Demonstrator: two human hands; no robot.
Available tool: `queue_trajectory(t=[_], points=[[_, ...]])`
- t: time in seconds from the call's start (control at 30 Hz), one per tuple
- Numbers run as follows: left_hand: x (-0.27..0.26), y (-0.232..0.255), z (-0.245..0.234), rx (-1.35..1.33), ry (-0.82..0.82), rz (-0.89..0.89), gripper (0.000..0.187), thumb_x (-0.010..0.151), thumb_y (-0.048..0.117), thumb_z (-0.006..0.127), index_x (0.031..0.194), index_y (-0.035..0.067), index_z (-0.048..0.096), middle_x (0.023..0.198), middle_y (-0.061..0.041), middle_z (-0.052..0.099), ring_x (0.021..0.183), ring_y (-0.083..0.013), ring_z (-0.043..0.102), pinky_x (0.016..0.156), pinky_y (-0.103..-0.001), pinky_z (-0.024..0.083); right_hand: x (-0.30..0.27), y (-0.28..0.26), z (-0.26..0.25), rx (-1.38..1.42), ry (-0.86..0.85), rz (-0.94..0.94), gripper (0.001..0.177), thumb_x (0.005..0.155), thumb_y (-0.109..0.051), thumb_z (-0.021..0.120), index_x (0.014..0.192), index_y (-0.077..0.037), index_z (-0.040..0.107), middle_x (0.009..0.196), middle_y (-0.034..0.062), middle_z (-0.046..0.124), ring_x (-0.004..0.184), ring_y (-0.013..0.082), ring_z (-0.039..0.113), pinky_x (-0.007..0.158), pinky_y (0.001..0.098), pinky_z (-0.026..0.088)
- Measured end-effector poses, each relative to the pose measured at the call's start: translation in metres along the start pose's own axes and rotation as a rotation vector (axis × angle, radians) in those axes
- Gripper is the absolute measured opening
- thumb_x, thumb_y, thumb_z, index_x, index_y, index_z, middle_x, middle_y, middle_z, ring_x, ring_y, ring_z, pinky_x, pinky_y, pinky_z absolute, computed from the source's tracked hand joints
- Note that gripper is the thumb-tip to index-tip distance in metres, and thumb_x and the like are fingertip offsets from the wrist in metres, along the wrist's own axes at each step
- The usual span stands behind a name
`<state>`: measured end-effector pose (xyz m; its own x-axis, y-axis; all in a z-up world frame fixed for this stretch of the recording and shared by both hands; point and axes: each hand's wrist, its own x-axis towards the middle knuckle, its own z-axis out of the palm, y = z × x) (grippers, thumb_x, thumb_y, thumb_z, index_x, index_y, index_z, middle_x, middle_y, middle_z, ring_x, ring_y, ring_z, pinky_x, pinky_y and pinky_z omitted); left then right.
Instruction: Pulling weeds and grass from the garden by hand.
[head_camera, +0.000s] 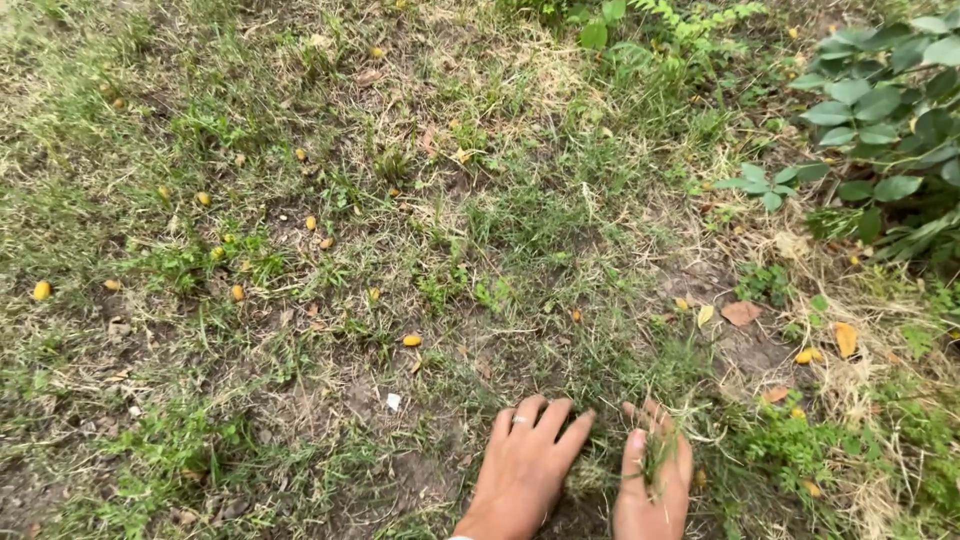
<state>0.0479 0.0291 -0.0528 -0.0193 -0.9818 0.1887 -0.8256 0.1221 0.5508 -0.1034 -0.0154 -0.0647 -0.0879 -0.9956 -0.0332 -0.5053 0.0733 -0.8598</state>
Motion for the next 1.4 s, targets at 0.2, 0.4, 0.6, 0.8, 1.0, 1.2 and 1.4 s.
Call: queue_trajectory(t=[0.2, 0.4, 0.6, 0.8, 1.0, 1.2, 1.4], points=[[0.024, 0.005, -0.006, -0.185, -0.112, -0.402, 0.042, 0.078, -0.01, 0.063, 0.117, 0.005, 0.06, 0.114, -0.014, 0.062, 0.111, -0.032, 0.06, 0.097, -0.044, 0.049, -0.013, 0.005, 0.017, 0.097, -0.052, -0.051, 0.052, 0.1, -0.032, 0.047, 0.145, -0.006, 0.049, 0.137, 0.0121, 0.063, 0.132, 0.0267, 0.055, 0.113, 0.0444, 0.037], [0.046, -0.004, -0.017, -0.278, -0.159, -0.564, 0.017, 0.093, -0.005, 0.054, 0.105, 0.002, 0.064, 0.102, -0.02, 0.067, 0.095, -0.0365, 0.067, 0.085, -0.048, 0.055, -0.01, 0.015, 0.023, 0.066, -0.077, -0.069, 0.047, 0.102, -0.028, 0.047, 0.144, -0.007, 0.052, 0.139, 0.0121, 0.063, 0.134, 0.0244, 0.055, 0.114, 0.0431, 0.038], [0.038, -0.004, -0.024, -0.515, -0.158, -0.787, 0.019, 0.097, 0.0, 0.05, 0.102, 0.008, 0.067, 0.082, -0.014, 0.068, 0.072, -0.0271, 0.067, 0.073, -0.044, 0.059, -0.001, 0.042, 0.024, 0.071, -0.104, -0.14, 0.045, 0.105, -0.029, 0.044, 0.142, -0.006, 0.056, 0.141, 0.0141, 0.062, 0.139, 0.0285, 0.053, 0.116, 0.0466, 0.036], [0.008, -0.026, -0.008, -0.719, -0.044, -1.089, 0.024, 0.103, 0.02, 0.05, 0.091, 0.009, 0.067, 0.069, -0.005, 0.065, 0.057, -0.016, 0.055, 0.053, -0.036, 0.046, 0.0, -0.008, 0.032, -0.08, -0.119, -0.239, 0.055, 0.098, -0.036, 0.049, 0.146, -0.009, 0.05, 0.15, 0.0161, 0.051, 0.142, 0.0327, 0.045, 0.117, 0.0537, 0.031], [-0.007, -0.053, -0.011, -0.826, 0.085, -1.306, 0.05, 0.103, 0.047, 0.057, 0.083, 0.001, 0.064, 0.062, -0.004, 0.054, 0.055, -0.0194, 0.051, 0.051, -0.037, 0.041, 0.007, -0.036, 0.048, -0.645, -0.144, -0.396, 0.07, 0.079, -0.035, 0.071, 0.141, -0.009, 0.054, 0.155, 0.018, 0.04, 0.139, 0.0425, 0.032, 0.11, 0.057, 0.025], [0.004, -0.047, -0.003, -0.761, 0.112, -1.208, 0.052, 0.096, 0.049, 0.061, 0.087, -0.002, 0.069, 0.07, -0.01, 0.067, 0.064, -0.0232, 0.064, 0.071, -0.043, 0.052, 0.016, -0.013, 0.052, -0.436, -0.072, -0.439, 0.044, 0.074, 0.011, 0.058, 0.112, -0.009, 0.07, 0.123, 0.0064, 0.065, 0.123, 0.0324, 0.052, 0.107, 0.044, 0.041], [0.013, -0.039, -0.001, -0.676, 0.013, -1.232, 0.056, 0.097, 0.045, 0.059, 0.128, -0.002, 0.057, 0.09, -0.017, 0.076, 0.082, -0.0289, 0.074, 0.087, -0.044, 0.057, 0.029, -0.015, 0.053, -0.147, -0.11, -0.062, 0.029, 0.09, 0.009, 0.053, 0.102, -0.008, 0.072, 0.101, 0.008, 0.067, 0.093, 0.0219, 0.061, 0.08, 0.0369, 0.051]])
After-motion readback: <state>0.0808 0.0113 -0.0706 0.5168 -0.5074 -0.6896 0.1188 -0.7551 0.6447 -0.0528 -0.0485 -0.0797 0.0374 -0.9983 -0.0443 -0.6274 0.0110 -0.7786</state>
